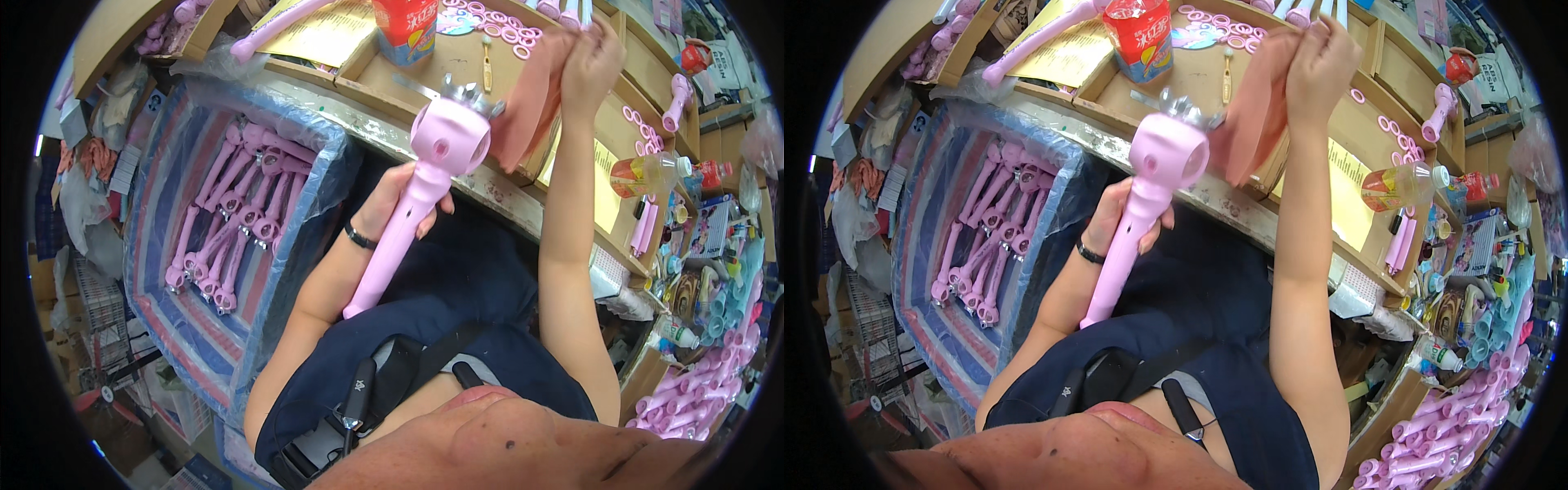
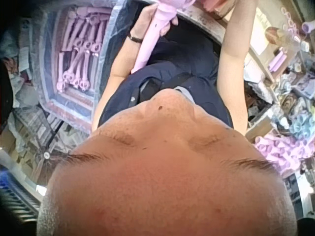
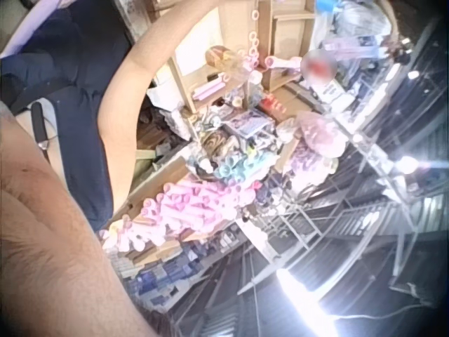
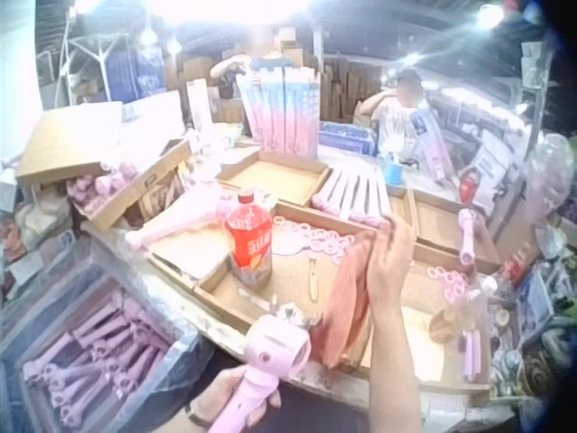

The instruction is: The person assembles pink light sticks by inserting a clear plastic piece into the head, wiping the body with a cloth, and peeling off a label. They repeat this process for multiple units, placing finished sticks into a bin.

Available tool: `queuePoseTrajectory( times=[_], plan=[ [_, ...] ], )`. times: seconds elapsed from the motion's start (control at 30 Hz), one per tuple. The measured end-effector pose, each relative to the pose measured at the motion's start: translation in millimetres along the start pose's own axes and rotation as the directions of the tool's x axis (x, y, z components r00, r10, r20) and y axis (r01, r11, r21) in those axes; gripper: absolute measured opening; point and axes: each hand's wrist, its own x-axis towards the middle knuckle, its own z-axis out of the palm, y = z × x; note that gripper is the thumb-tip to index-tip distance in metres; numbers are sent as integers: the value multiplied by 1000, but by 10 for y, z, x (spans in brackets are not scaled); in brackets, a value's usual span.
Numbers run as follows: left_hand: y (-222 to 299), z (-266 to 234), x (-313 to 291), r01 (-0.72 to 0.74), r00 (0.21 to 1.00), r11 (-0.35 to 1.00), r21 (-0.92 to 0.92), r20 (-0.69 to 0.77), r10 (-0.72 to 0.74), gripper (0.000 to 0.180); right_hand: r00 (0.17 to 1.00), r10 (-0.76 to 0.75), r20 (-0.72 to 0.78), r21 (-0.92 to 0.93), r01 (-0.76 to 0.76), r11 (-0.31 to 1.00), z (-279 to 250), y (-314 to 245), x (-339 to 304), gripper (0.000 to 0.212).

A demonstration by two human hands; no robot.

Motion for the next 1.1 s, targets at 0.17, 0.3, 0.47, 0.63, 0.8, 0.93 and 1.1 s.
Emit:
queuePoseTrajectory(
  times=[0.17,0.3,0.47,0.63,0.8,0.93,1.1],
  plan=[
    [205,179,342,-102,991,977,188,-70,117,50,957,-39,288,36,29,999,-489,-155,-615,20],
    [244,223,578,-227,970,936,267,-23,242,54,429,303,851,236,-828,508,-1332,-795,-1618,13],
    [55,281,890,-374,909,877,302,-69,411,44,-95,91,991,-101,-993,61,-1635,-1088,-2063,58],
    [-462,276,488,-72,988,989,126,147,53,67,-12,-246,969,-128,-877,-464,-1668,-731,-2010,55],
    [-809,199,155,26,995,976,217,93,-47,83,-70,-101,992,-18,-896,444,-1901,-440,-1740,31],
    [-759,193,89,-118,972,784,610,-90,216,87,506,251,825,-183,-180,966,-2151,-115,-1621,22],
    [-690,264,53,61,996,977,204,-80,-45,74,636,221,739,-473,257,843,-2411,212,-1797,34]
  ],
)
